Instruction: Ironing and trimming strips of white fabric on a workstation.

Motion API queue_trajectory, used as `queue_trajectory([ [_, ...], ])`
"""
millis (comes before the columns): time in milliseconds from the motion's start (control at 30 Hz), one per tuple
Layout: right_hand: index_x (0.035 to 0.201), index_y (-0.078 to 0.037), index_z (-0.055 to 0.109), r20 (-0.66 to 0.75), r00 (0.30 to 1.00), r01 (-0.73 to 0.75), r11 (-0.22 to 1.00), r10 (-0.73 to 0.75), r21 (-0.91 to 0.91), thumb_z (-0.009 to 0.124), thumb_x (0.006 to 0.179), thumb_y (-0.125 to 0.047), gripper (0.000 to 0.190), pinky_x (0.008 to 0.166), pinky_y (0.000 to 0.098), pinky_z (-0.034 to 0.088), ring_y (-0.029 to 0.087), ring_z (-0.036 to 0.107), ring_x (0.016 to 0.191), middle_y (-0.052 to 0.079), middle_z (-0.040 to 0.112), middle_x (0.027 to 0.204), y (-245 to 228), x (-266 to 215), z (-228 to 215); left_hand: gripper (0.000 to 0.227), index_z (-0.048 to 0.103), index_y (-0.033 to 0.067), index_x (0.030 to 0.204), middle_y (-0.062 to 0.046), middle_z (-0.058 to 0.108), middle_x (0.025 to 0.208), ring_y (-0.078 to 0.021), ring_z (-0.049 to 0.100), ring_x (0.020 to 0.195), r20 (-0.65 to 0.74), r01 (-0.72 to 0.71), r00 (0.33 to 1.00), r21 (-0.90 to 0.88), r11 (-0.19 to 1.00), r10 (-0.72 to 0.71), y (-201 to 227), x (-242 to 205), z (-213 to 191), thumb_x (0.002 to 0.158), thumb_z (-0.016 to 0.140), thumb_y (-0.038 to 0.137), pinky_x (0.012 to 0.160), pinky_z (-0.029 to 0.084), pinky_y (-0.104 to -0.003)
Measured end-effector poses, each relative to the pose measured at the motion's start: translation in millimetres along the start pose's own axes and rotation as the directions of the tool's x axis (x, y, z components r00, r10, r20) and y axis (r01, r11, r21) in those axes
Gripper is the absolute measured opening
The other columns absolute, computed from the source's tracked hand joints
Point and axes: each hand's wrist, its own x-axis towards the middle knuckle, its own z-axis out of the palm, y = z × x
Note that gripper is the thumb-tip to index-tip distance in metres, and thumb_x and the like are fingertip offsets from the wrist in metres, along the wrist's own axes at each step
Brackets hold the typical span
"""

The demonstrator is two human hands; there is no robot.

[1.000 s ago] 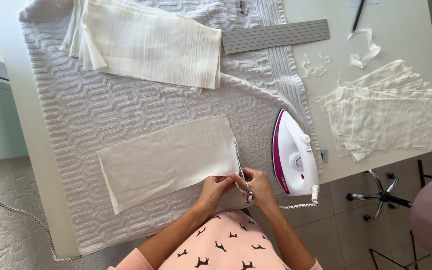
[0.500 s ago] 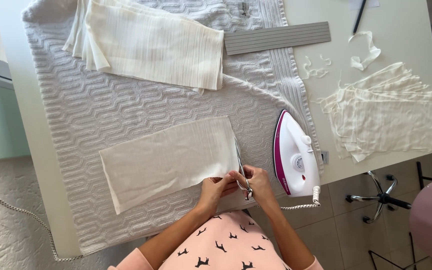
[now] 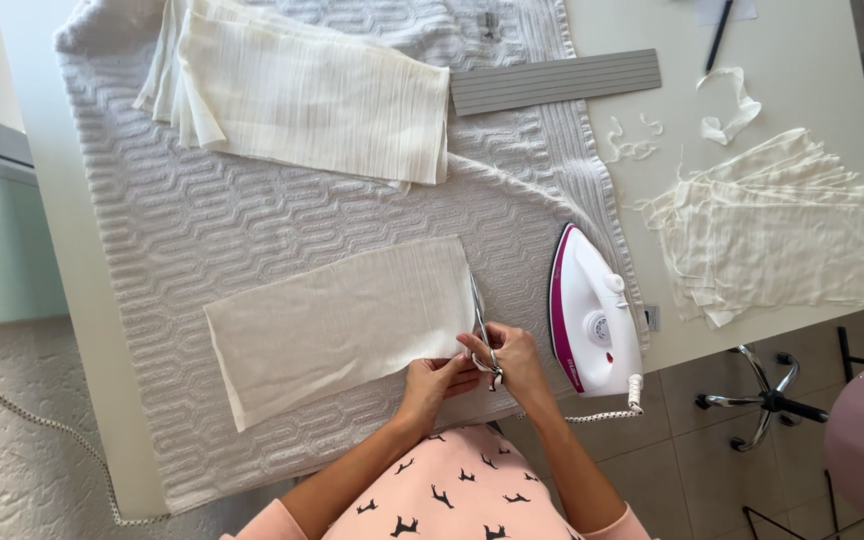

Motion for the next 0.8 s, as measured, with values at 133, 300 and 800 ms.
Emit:
queue_trajectory([
  [133, 0.073, -0.006, 0.072, -0.030, 0.999, 0.042, 0.997, -0.044, -0.070, 0.083, 0.083, -0.034, 0.032, 0.032, 0.0219, 0.036, 0.011, 0.052, 0.033, 0.008, 0.059, 0.046, 7, 15, 1, 0.038, 0.067, -0.0168, 0.110, -0.030, 0.075, 0.103, -0.0367, 0.077, 0.091, 0.006, 0.013, 1.000, 0.012, 1.000, -0.013, 13, -9, 8, 0.093, 0.072, 0.016, 0.082, 0.062, -0.044],
  [300, 0.072, -0.004, 0.072, -0.052, 0.997, 0.053, 0.994, -0.058, -0.097, 0.085, 0.082, -0.034, 0.034, 0.032, 0.0233, 0.035, 0.012, 0.051, 0.033, 0.010, 0.059, 0.045, 9, 10, 4, 0.040, 0.066, -0.0184, 0.109, -0.031, 0.075, 0.101, -0.0387, 0.076, 0.090, -0.001, 0.007, 1.000, -0.012, 1.000, -0.007, 15, -15, 10, 0.092, 0.072, 0.016, 0.083, 0.062, -0.047],
  [800, 0.076, -0.006, 0.072, -0.146, 0.971, 0.144, 0.953, -0.188, -0.267, 0.083, 0.080, -0.041, 0.037, 0.051, 0.0282, 0.040, 0.012, 0.049, 0.053, 0.004, 0.059, 0.055, -39, -22, -12, 0.035, 0.073, -0.0101, 0.107, -0.021, 0.075, 0.096, -0.0266, 0.072, 0.085, 0.205, -0.016, 0.977, 0.314, 0.949, -0.052, 30, -31, 16, 0.090, 0.068, 0.020, 0.078, 0.060, -0.035],
])
